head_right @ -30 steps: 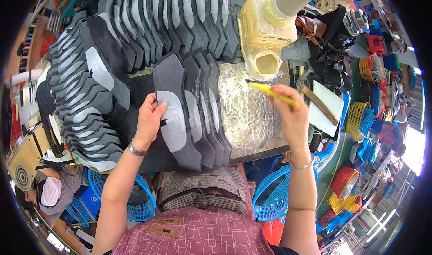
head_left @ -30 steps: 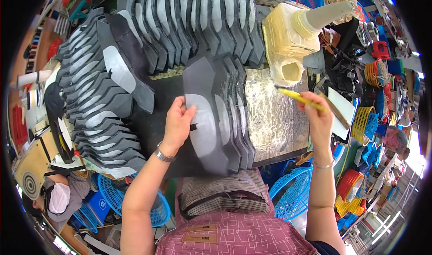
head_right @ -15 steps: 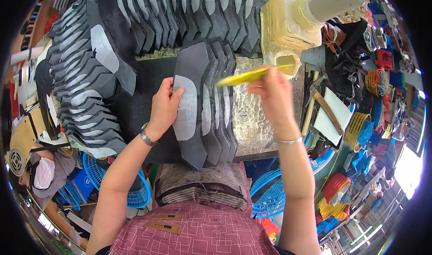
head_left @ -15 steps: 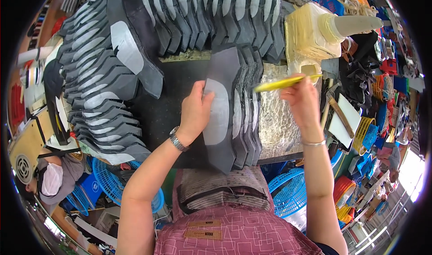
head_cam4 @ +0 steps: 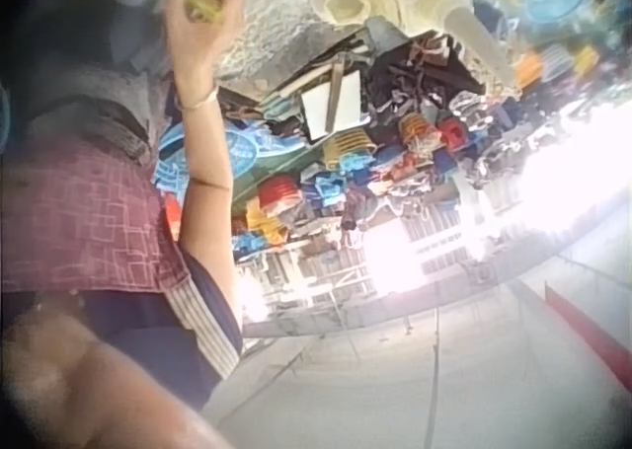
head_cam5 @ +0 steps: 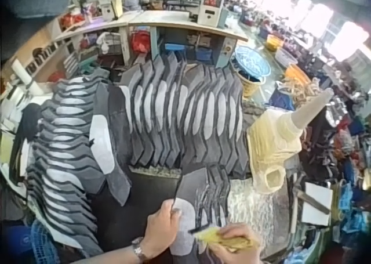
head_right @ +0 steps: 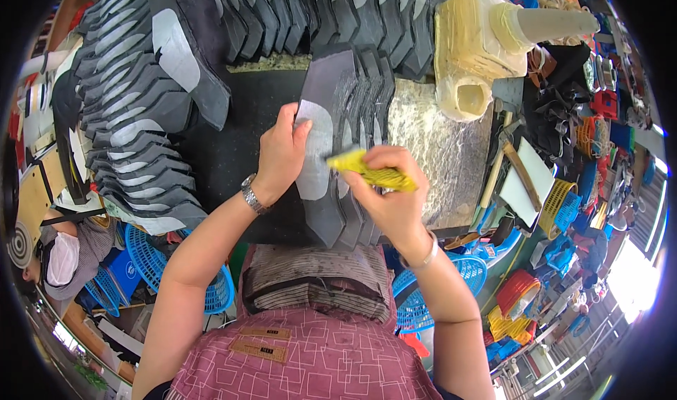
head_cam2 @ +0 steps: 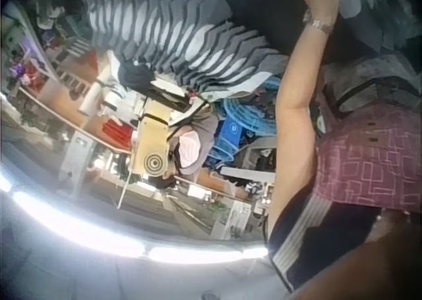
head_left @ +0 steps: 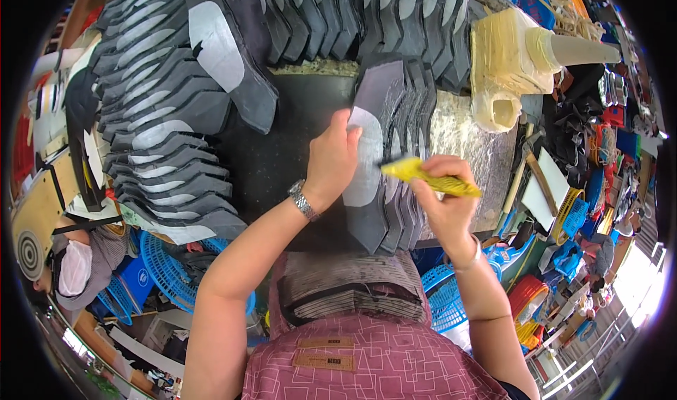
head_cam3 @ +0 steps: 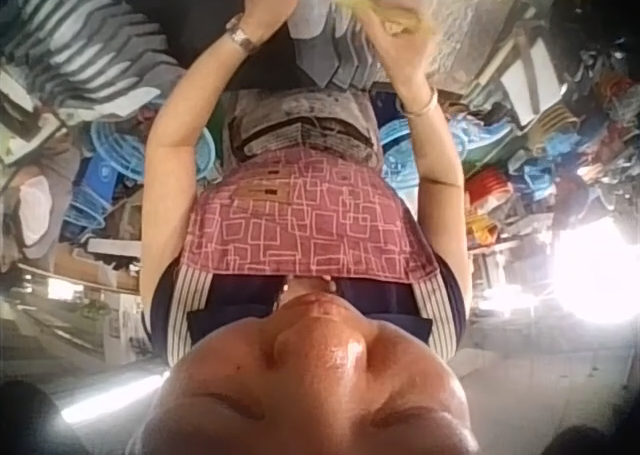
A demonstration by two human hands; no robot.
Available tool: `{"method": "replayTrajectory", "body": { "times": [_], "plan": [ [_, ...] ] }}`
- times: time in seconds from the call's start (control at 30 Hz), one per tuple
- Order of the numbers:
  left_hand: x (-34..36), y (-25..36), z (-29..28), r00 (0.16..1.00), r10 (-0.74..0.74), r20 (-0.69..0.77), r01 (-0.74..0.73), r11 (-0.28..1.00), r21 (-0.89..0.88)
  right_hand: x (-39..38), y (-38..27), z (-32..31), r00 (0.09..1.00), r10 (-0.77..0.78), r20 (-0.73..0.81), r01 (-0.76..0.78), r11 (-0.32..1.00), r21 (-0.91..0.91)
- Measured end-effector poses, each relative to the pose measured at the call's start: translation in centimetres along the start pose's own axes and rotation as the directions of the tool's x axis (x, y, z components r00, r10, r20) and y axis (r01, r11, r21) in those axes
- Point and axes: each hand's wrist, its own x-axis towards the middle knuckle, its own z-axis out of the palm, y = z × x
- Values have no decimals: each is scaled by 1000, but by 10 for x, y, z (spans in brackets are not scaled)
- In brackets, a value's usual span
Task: The person applies adhesive onto shoe components using a yellow applicator, cuts connecting threads between stacked shoe pieces using thread snips, and clears the workstation by hand.
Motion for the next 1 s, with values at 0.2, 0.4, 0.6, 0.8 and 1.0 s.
{"method": "replayTrajectory", "body": {
  "times": [0.2,0.4,0.6,0.8,1.0],
  "plan": [
    [2,-8,2,997,80,-17,-80,996,31,-89,-10,-36,841,95,533,184,876,-446],
    [18,-36,-12,891,-166,422,424,636,-645,15,-20,33,985,-10,173,61,954,-295],
    [34,-13,-53,619,-163,768,765,345,-544,-28,-12,40,754,-453,475,613,746,-260],
    [50,26,-132,903,250,-349,-195,963,187,-62,-27,-12,839,-199,507,419,831,-366],
    [126,-35,-197,855,-517,-39,411,723,-556,-45,-34,-6,936,-129,329,216,946,-243]
  ]
}}
